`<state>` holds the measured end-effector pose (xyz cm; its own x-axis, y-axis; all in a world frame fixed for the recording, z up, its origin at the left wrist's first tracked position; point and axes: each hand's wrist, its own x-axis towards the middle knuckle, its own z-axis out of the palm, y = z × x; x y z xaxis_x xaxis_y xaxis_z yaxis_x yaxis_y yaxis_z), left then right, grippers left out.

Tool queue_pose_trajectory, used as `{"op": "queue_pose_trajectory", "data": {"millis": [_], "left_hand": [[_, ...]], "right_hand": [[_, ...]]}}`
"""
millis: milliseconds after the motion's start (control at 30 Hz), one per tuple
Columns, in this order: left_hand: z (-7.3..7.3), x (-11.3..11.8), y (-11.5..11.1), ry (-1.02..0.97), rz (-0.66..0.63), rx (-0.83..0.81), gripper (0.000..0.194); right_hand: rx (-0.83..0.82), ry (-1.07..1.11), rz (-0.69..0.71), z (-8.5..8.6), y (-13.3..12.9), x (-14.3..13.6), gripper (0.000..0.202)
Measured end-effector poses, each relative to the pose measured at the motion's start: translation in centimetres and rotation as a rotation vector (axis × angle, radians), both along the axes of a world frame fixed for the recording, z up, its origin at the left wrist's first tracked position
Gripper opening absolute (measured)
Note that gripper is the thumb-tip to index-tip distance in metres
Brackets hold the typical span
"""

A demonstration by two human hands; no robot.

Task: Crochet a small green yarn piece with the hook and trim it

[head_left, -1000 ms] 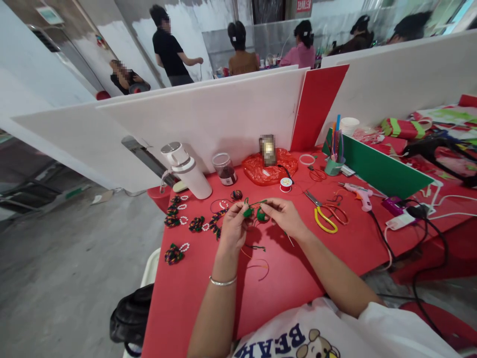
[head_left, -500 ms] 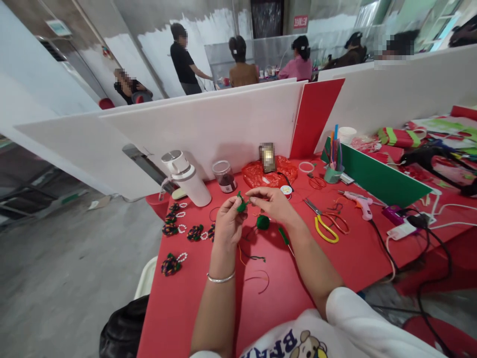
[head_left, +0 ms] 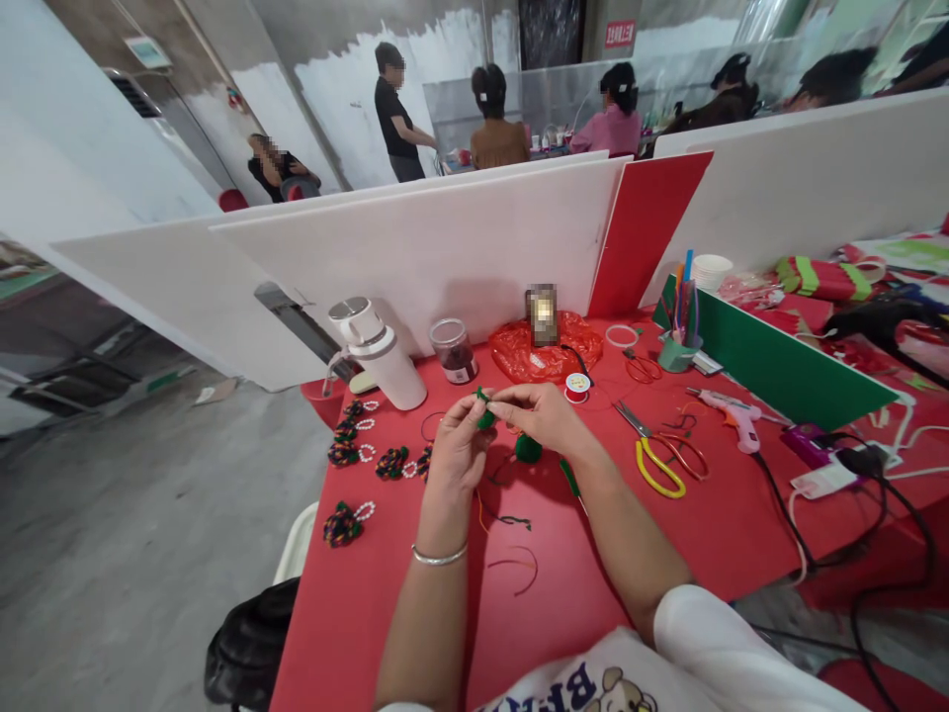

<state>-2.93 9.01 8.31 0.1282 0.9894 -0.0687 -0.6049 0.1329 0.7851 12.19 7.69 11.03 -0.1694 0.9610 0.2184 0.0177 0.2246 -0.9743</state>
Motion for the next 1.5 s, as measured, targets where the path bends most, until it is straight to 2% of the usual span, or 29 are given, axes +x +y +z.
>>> {"op": "queue_pose_trajectory", "data": {"millis": [233,367,567,733,900,1233,1500], "left_hand": [[0.4,0.0,-0.1,0.029,0.028,-0.016,0.039],[0.2,0.0,-0.2,0.071,0.009,0.035,0.04],[0.2,0.1,-0.4,0.113,-0.034,0.063,0.037],[0.6,0.2,-0.5,0.026,-0.043,0.032,0.033],[0.8,0.0,-0.6,-0.02,-0.044,0.025,0.029],[1.0,0.0,-0.5,0.053,0.02,0.068,0.032],[1.0,0.1,-0.6,0.058,-0.018,0.054,0.035]], "right_hand": [[0.014,-0.04,-0.047,-0.1,0.0,0.3,0.022],[0.089,-0.072,-0.115,0.1,0.1,0.3,0.023],[0.216,-0.107,-0.198,-0.1,0.3,-0.4,0.011],[0.087,0.038,-0.174,-0.4,0.4,-1.0,0.016],[-0.05,0.222,-0.034,-0.7,0.5,-1.5,0.029],[-0.006,0.135,-0.064,-0.6,0.2,-2.0,0.03],[-0.004,0.151,-0.044,-0.5,0.1,-2.0,0.031]]}}
